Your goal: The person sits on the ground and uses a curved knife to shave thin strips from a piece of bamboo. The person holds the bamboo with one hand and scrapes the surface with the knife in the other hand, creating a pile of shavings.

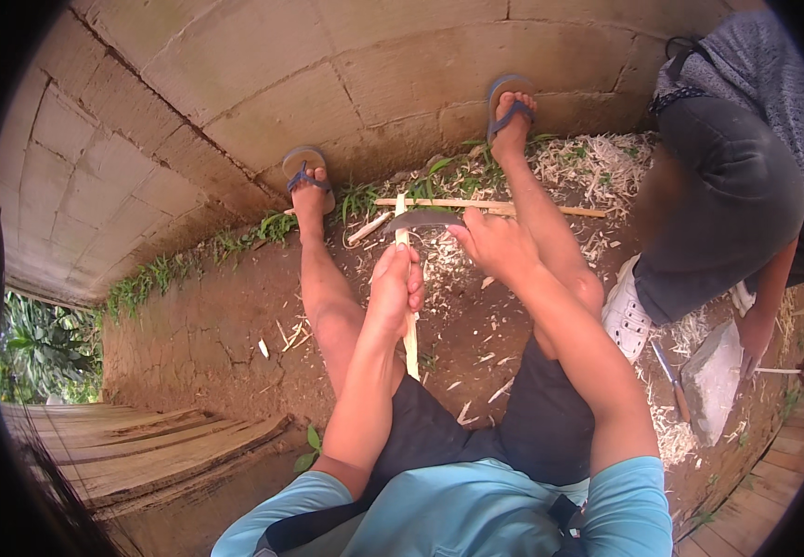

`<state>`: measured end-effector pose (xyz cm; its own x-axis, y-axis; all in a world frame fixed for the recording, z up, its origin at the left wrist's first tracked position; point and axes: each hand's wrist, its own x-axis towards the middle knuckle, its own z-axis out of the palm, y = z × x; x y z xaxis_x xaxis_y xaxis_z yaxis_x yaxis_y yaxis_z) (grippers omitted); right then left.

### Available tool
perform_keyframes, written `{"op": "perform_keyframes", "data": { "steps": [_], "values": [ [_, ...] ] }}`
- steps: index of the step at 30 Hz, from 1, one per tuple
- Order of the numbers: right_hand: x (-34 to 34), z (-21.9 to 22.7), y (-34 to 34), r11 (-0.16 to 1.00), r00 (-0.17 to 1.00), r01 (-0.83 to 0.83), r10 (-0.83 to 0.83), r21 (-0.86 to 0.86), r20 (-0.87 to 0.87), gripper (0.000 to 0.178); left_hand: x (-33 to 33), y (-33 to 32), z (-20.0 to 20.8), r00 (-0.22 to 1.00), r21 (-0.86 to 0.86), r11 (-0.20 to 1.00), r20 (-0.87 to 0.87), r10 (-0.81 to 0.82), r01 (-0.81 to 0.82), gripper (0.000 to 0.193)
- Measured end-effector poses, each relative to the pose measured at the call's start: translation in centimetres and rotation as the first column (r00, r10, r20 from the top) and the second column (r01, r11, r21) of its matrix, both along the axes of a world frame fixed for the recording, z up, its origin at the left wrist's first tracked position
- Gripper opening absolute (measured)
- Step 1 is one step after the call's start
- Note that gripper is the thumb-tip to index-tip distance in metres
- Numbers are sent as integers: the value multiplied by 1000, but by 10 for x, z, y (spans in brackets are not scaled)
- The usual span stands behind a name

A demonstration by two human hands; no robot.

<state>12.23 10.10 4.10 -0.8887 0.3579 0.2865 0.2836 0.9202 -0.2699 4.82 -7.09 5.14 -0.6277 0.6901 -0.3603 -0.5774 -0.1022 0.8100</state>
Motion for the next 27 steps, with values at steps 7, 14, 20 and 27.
{"op": "perform_keyframes", "data": {
  "steps": [7,14,20,27],
  "values": [
    [-9,-21,61,943,952,270,-291,-194,-89,42,43,14,31,990,34,999,-137,20,-16,24],
    [40,27,89,892,890,394,-430,-223,-148,39,60,-3,3,1000,25,1000,11,-3,3,28],
    [13,46,28,991,939,-78,38,-104,-342,31,24,-21,21,963,251,965,268,7,-77,39],
    [20,24,-7,968,956,-249,242,-26,-167,32,19,-33,18,869,524,852,422,-259,-1,46]
  ]
}}
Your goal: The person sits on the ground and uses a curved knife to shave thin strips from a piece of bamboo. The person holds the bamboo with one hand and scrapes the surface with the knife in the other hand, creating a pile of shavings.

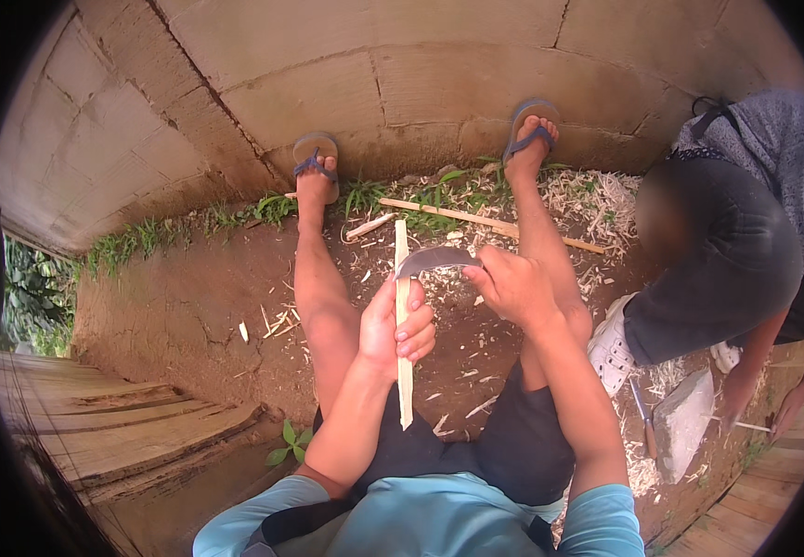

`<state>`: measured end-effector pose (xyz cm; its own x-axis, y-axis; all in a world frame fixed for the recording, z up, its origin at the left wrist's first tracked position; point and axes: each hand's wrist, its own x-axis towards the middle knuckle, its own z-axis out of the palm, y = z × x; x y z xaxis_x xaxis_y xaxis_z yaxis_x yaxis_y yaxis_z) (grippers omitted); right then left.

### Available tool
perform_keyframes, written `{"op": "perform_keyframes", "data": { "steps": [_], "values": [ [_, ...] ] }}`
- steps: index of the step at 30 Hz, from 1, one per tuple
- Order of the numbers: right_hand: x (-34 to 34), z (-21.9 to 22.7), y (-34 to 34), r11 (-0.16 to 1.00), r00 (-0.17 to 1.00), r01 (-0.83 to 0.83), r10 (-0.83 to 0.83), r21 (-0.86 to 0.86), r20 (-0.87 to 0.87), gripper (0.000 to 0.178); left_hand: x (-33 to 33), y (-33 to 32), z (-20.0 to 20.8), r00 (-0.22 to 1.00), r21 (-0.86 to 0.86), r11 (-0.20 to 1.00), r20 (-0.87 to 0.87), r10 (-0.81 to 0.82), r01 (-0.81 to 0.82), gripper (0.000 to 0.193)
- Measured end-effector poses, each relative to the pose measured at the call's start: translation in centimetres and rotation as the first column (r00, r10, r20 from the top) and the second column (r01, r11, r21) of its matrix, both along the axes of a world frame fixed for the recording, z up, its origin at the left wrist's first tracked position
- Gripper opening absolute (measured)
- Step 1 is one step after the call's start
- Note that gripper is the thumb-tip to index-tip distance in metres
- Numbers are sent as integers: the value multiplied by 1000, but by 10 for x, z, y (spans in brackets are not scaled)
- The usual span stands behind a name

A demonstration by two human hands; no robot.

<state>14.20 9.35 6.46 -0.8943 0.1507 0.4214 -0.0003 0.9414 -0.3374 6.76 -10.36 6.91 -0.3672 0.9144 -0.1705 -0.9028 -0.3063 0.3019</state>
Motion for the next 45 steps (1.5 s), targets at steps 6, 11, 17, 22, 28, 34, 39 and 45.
{"op": "perform_keyframes", "data": {
  "steps": [6,11,17,22,28,34,39,45],
  "values": [
    [-4,-3,-3,998,1000,24,-23,57,-18,33,-1,-3,-9,996,64,995,49,-79,76,48],
    [-3,-5,-7,989,996,85,-90,121,29,36,6,-3,-5,976,-264,963,-217,2,-61,46],
    [-2,-15,-6,983,993,113,-108,147,-45,39,31,12,-21,784,-362,823,-601,153,-438,47],
    [-12,-17,6,959,969,238,-224,152,-102,41,32,27,-6,790,-392,802,-594,154,-451,47],
    [-9,-19,3,939,952,303,-306,161,-6,41,25,29,5,919,-439,849,-375,123,-293,47],
    [-14,-16,51,674,739,655,-474,-342,479,46,114,32,-22,778,-354,913,-624,-71,-201,58],
    [9,-19,7,865,922,383,-335,-323,194,42,59,25,-17,979,-315,935,-166,118,-165,61],
    [9,-7,-5,991,987,89,-74,-98,145,31,-4,-18,-13,971,345,938,236,-45,-41,67]
  ]
}}
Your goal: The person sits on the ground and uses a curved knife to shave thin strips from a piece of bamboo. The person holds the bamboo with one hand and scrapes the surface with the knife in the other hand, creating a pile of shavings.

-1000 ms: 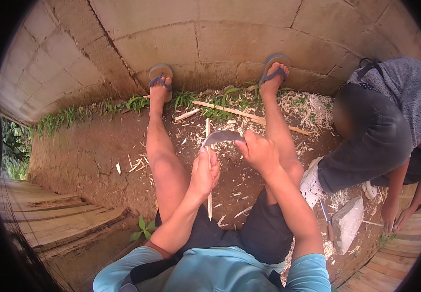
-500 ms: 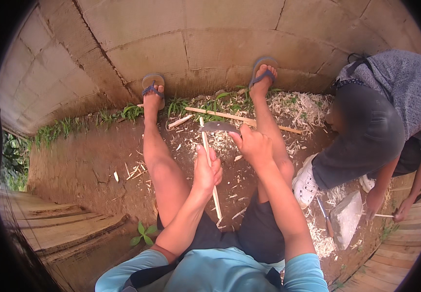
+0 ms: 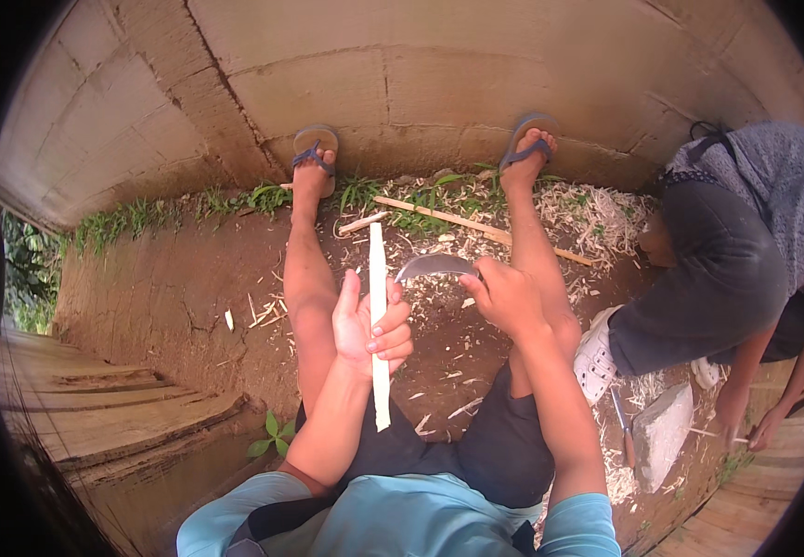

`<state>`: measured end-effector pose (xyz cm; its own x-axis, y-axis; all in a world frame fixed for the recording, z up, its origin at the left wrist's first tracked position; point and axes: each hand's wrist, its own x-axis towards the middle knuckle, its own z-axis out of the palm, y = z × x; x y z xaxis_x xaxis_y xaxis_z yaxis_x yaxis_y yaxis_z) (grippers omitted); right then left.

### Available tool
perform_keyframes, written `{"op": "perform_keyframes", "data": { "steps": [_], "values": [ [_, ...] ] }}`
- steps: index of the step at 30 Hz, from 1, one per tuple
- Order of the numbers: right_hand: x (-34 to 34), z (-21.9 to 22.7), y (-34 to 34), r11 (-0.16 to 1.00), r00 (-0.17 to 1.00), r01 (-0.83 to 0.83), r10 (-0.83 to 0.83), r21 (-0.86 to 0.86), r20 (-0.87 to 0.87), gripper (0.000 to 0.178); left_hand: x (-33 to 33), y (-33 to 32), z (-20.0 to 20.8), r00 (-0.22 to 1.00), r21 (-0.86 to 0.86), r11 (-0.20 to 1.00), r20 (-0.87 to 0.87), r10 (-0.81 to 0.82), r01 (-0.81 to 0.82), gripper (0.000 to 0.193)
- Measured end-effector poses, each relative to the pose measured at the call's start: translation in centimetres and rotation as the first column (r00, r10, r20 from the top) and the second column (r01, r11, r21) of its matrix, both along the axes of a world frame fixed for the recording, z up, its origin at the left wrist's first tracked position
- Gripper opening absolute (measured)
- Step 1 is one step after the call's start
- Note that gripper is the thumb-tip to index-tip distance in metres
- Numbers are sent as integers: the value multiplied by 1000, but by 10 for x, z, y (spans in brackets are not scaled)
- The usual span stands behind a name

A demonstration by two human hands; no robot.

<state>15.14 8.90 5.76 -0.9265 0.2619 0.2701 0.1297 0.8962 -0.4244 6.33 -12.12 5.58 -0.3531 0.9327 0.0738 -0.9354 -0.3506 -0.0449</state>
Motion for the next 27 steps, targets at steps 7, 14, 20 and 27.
{"op": "perform_keyframes", "data": {
  "steps": [7,14,20,27],
  "values": [
    [-1,6,-7,997,975,17,1,80,-223,25,3,2,0,986,312,939,32,-164,146,54],
    [2,9,-14,1000,974,-9,11,10,-228,24,6,-2,-3,985,65,984,-57,-162,165,49],
    [4,3,0,994,983,-85,95,70,-157,28,15,12,0,934,-587,801,-339,-112,-117,45],
    [7,-2,10,992,991,-128,127,21,32,40,24,19,-10,925,-601,760,-379,4,-249,46]
  ]
}}
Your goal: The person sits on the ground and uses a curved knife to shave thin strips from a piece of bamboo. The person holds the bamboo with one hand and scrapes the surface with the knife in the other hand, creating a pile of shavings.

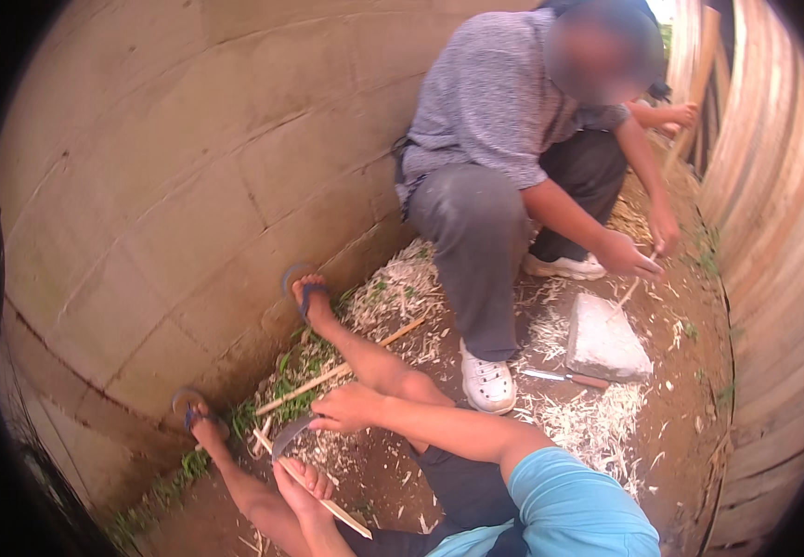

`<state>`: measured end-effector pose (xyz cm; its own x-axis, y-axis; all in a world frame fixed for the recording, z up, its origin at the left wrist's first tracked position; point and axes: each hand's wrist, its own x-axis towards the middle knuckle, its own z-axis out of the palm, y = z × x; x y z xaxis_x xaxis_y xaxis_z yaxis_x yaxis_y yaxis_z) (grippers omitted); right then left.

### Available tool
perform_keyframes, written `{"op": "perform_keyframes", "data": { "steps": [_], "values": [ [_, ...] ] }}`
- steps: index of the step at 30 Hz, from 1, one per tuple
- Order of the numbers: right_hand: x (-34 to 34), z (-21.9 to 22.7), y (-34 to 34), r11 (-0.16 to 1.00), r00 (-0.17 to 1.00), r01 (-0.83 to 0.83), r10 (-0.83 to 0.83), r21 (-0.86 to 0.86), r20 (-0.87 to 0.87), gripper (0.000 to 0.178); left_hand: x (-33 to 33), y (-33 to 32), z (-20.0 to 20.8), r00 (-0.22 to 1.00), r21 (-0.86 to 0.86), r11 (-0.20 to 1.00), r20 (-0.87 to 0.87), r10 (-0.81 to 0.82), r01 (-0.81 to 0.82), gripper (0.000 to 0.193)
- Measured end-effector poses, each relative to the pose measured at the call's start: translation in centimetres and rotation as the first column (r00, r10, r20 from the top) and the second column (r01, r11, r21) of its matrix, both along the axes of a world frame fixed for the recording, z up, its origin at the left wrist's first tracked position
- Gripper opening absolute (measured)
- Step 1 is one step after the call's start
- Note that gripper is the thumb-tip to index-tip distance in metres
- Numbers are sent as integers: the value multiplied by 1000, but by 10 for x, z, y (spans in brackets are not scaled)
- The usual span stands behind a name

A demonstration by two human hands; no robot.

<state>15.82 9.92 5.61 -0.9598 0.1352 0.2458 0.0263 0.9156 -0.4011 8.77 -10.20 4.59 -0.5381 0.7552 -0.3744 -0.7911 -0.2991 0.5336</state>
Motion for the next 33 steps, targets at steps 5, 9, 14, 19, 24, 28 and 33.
{"op": "perform_keyframes", "data": {
  "steps": [5,9,14,19,24,28,33],
  "values": [
    [13,-5,4,997,996,71,-69,22,-58,44,3,6,-8,1000,-36,999,-6,8,-8,46],
    [15,-14,-5,991,980,131,-132,-19,-148,44,16,8,9,990,-59,988,-24,140,-141,45],
    [15,-10,-55,941,945,155,-230,-301,-232,42,5,6,19,906,31,947,-284,314,-318,38],
    [34,-19,-54,958,972,102,-153,-267,-177,42,6,8,12,836,-9,936,-454,309,-351,30],
    [59,-6,-65,882,991,130,-126,-454,40,43,5,13,-13,890,-170,950,-423,171,-263,14],
    [71,-42,-68,714,996,86,-78,-695,43,32,-10,19,-72,878,-162,982,-478,6,-95,32],
    [98,-64,-76,620,978,154,18,-769,210,35,16,22,-17,872,-309,945,-486,-55,-112,20]
  ]
}}
